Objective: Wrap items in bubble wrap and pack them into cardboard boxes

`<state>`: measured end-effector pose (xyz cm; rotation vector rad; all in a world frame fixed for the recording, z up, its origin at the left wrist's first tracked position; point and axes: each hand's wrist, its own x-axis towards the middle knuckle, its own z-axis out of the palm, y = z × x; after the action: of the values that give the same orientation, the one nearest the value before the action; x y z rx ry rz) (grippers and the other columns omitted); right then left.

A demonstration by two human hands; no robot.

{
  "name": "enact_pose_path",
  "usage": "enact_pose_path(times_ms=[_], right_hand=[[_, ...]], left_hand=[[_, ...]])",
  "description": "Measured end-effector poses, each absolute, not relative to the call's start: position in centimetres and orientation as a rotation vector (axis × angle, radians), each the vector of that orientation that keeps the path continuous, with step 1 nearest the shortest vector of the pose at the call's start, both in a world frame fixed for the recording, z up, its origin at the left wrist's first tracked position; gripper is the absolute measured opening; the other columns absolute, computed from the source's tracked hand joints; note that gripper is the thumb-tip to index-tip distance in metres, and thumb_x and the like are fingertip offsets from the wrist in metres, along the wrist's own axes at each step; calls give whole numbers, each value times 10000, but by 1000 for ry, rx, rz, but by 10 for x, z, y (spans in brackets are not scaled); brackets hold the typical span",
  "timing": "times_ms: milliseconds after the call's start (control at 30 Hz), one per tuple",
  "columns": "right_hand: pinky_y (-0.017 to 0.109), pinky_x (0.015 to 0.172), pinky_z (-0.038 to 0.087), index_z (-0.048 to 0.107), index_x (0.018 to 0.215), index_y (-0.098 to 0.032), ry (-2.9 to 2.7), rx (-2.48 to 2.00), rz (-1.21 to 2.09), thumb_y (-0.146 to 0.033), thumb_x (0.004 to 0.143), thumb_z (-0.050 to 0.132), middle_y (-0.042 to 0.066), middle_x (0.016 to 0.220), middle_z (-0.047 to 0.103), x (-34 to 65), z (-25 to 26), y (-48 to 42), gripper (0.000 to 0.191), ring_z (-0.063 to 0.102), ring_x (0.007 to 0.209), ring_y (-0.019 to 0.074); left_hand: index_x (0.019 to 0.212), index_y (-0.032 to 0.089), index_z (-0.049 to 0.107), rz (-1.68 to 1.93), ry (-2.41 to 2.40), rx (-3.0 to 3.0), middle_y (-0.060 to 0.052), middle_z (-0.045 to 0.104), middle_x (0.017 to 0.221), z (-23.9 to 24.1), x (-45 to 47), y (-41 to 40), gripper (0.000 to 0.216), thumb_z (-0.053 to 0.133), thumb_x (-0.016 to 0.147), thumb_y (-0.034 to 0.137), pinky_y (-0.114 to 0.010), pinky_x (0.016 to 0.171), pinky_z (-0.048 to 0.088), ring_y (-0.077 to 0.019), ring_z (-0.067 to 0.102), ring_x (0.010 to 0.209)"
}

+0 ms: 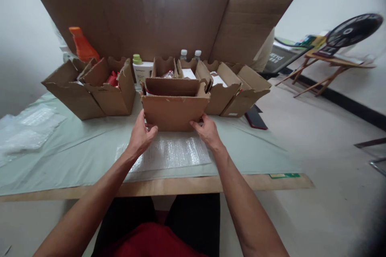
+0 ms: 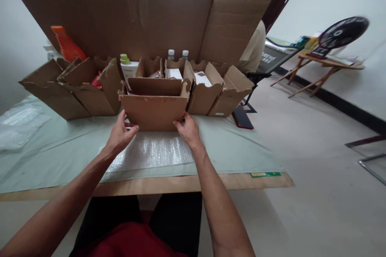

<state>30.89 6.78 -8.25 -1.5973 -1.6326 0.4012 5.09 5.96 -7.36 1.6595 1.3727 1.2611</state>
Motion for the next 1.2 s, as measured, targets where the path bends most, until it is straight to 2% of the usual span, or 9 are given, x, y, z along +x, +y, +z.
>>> enact_pose_path(times_ms=[200,300,400,533,667,800,967,1067,1200], right_hand=[[508,953,534,650,1285,-142,-1576,-1676,391,-395,840,644,166,1206,737,323,-83,54,512,692,1032,324],[584,1069,458,601,1358,-95,-1515,-1712,258,-404,924,534,215,1327,671,316,-87,23,537,622,1203,359],[531,1169,396,602,1377,-107,-1751,-1638,183,-297,980,434,189,1417,629,274,-96,-9,471,560,1323,310],[437,1204,376,536,1478,-131,-2163,-1592,313,-189,977,423,146,1558,528,220,-113,-25,517,466,1448,251],[576,1228,279,509,1493,-79,-2104,-1754,260,-394,993,525,226,1570,490,248,-127,-36,591,397,1495,366],[584,1206,288,504,1499,-139,-1970,-1942,70,-497,1021,449,196,1603,460,315,-138,-59,600,387,1504,361],[584,1128,370,561,1416,-113,-1818,-1999,-3,-475,1035,337,231,1495,565,353,-128,-65,571,491,1412,364],[559,1117,372,571,1402,-140,-1854,-1916,70,-448,1003,391,205,1515,549,346,-115,-46,535,491,1398,357],[533,1010,432,696,1102,-164,-1910,-1838,221,-396,886,537,196,1295,683,325,-108,-16,355,601,1192,370]], left_hand=[[1572,238,319,1306,1484,1761,-187,488,1488,-90,33,44,845,662,802,185,-349,714,585,-236,682,980],[1571,250,339,1275,1537,2011,-181,454,1549,-103,25,20,782,658,857,215,-454,913,593,-307,616,1229],[1471,225,485,1056,1373,2341,-153,491,1552,-118,35,-2,593,583,889,162,-539,1130,478,-320,513,1399],[1475,143,491,652,1195,2536,-181,509,1566,-134,47,-15,562,522,915,180,-562,1233,345,-335,420,1500],[1488,232,507,436,1296,2514,-134,436,1641,-135,10,-18,547,528,973,416,-580,1272,220,-356,345,1549],[1484,254,504,408,1497,2457,-144,406,1656,-130,-41,-20,554,464,987,494,-613,1259,171,-377,291,1568],[1442,142,509,525,1894,2329,-248,422,1601,-125,-71,-23,598,455,964,497,-624,1215,247,-428,342,1518],[1324,94,589,491,2064,2242,-284,508,1491,-122,-79,-29,591,490,924,517,-635,1171,308,-466,407,1448],[1112,134,677,637,2050,2119,-245,568,1417,-125,-76,-35,441,560,863,479,-614,1165,334,-456,444,1406]])
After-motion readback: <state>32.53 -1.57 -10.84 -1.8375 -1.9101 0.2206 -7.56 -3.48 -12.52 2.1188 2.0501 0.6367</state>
